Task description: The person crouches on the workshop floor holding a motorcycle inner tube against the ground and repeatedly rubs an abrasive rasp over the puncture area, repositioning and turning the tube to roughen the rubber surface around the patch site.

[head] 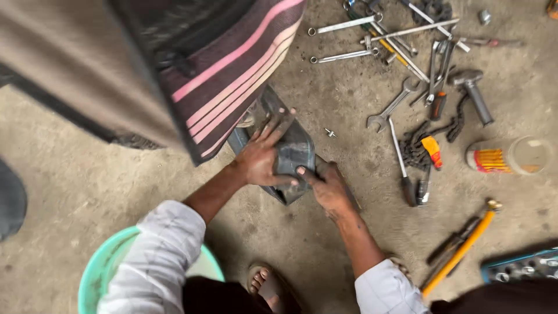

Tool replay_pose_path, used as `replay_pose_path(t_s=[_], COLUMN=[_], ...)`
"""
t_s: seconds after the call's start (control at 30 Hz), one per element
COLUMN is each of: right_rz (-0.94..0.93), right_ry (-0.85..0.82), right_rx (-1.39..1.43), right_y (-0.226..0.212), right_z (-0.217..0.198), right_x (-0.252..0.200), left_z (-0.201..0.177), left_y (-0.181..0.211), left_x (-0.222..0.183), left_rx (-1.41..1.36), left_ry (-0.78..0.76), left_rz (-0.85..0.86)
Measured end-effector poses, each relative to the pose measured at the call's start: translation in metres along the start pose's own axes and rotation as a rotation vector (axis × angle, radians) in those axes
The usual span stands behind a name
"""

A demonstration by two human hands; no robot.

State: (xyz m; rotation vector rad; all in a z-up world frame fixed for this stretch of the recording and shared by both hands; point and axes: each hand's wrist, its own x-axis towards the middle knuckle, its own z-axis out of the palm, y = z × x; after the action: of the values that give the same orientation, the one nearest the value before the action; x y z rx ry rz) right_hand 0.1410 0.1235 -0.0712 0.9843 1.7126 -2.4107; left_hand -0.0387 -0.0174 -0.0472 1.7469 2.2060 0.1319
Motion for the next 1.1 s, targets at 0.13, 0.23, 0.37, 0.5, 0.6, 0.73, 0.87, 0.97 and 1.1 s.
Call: replay_pose_path(t_s=[0.13, 0.23, 0.37, 0.5, 0.6, 0.73, 0.87, 0.97, 1.1], right_rz=[0.060, 0.156, 0.100, -0.096, -0.024, -0.070, -0.128, -0.069, -0.058], right_ry=[-0.086, -0.079, -0.099, -0.264, -0.253, 0.269, 0.787, 0.661, 0.604], right_rx=[-0.221, -0.403, -0.344, -0.210, -0.253, -0.805, -1.485, -1.453, -1.374], right_y=[0.000, -0.030, -0.011, 0.002, 0.024, 0.070, 0.134, 0.191, 0.182], right_z=[0.012, 0.021, 0.025, 0.033, 0.039, 0.013, -0.020, -0.054, -0.087], right_x=[-0.004, 0.005, 0.038, 0.059, 0.051, 0.032, 0.019, 0.058, 0.067], left_z=[0.012, 0.031, 0.094, 0.080, 0.098, 0.074, 0.056, 0.028, 0.042], left_y=[-0.006, 0.004, -0.007, -0.010, -0.020, -0.022, -0.027, -0.017, -0.017], left_x=[-0.011, -0.008, -0.003, -0.009, -0.035, -0.042, -0.063, -0.068, -0.052], left_rx=[0.017, -0.471, -1.353, -1.508, -1.239, -0.892, -0.852, -0.926, -0.991], left_ry=[0.171, 0.455, 0.430, 0.591, 0.515, 0.770, 0.726, 0.345, 0.331], left_rz=[0.246, 0.335, -0.033, -0.200, -0.205, 0.126, 0.021, -0.391, -0.507])
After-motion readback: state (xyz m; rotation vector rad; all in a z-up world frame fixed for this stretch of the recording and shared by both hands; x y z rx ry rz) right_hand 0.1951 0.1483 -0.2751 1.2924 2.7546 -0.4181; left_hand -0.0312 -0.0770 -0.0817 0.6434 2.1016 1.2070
